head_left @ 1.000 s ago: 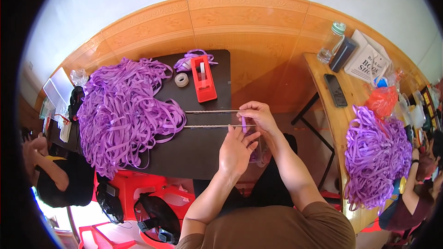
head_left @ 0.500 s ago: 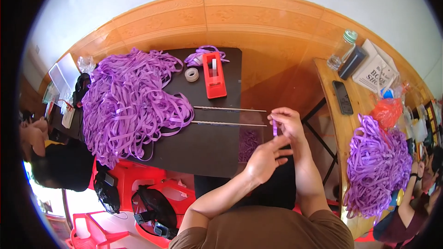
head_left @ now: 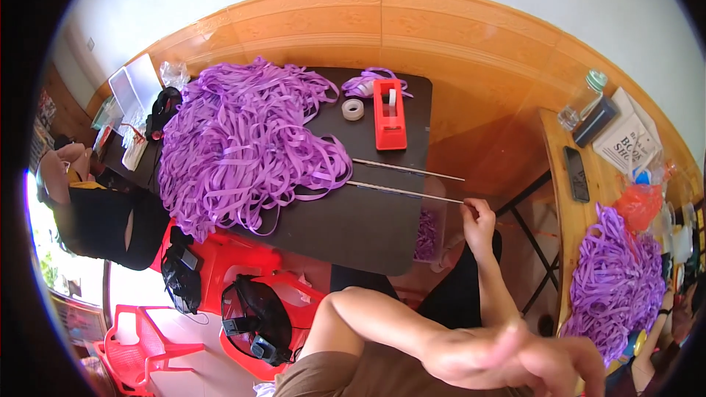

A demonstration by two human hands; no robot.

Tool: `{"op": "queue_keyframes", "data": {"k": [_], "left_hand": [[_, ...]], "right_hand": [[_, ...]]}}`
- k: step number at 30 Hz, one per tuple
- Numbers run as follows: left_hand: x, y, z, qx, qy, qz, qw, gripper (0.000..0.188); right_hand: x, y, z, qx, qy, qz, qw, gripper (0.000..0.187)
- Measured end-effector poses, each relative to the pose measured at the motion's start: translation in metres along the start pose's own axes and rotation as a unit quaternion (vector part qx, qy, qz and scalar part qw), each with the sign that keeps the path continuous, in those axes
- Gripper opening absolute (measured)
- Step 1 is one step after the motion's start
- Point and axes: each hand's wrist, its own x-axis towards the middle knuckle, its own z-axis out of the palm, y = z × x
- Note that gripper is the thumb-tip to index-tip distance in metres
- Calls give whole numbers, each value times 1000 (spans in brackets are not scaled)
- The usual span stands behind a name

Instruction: Winding purple ribbons around a metal jig to create decorative pompoms or bows.

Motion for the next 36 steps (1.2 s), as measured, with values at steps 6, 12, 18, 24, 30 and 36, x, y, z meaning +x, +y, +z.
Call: {"op": "queue_keyframes", "data": {"k": [6,12,18,24,30,36], "left_hand": [[24,-15,13,-79,-69,21,994,92],[31,-16,18,-101,-101,-5,990,84],[33,-17,14,-92,-85,-54,991,80],[34,-16,3,-24,-91,-109,990,72],[-12,-9,-18,325,73,-129,934,26],[-129,117,-41,942,230,-148,195,13]], "right_hand": [[-11,-9,-1,3,-31,-14,999,12],[-21,-11,-2,34,-36,0,999,11],[-27,-21,-2,28,-53,6,998,13],[-26,-22,1,56,-54,12,997,12],[-27,-27,-7,95,-48,26,994,10],[-37,-5,-32,94,-15,39,995,8]]}}
